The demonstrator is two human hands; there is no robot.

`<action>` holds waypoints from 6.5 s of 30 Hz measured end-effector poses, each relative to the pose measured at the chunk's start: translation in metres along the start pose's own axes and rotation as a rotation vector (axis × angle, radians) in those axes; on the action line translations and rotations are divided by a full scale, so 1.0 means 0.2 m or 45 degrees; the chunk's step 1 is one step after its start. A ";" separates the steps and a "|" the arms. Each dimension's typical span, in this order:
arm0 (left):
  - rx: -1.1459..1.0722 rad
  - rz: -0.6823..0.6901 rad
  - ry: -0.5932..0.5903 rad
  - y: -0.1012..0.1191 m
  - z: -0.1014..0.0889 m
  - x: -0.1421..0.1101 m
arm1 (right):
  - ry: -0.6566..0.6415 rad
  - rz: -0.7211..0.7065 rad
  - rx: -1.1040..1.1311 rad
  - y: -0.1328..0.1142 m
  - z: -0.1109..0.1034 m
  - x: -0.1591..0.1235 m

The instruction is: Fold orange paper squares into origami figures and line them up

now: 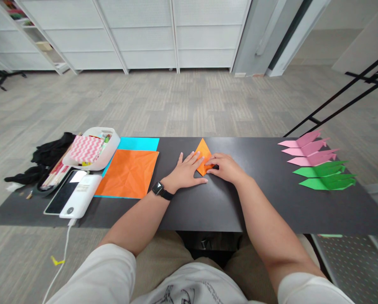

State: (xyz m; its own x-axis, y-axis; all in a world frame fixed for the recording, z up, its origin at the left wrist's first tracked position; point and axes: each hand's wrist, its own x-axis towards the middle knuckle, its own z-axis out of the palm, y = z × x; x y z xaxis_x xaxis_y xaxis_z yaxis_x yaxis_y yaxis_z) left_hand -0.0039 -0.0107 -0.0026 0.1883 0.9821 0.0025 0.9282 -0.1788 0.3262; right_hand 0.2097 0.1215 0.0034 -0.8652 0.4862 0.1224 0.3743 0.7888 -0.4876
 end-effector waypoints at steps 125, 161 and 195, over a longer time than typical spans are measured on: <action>-0.522 -0.118 0.462 0.02 -0.11 0.01 | -0.025 -0.049 0.188 -0.06 -0.04 0.01; -0.442 -0.450 0.550 -0.09 -0.08 0.04 | 0.266 -0.267 0.093 -0.12 0.00 -0.02; 0.112 0.206 0.372 0.09 -0.15 -0.04 | 0.703 -0.033 0.103 -0.08 -0.03 -0.01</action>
State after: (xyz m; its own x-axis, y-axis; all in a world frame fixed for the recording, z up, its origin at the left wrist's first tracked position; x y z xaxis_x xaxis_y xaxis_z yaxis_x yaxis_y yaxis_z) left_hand 0.0014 -0.0193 0.0312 0.2474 0.9136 0.3225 0.9204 -0.3256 0.2164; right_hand 0.2072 0.1113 0.0164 -0.5626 0.6089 0.5593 0.3092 0.7823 -0.5407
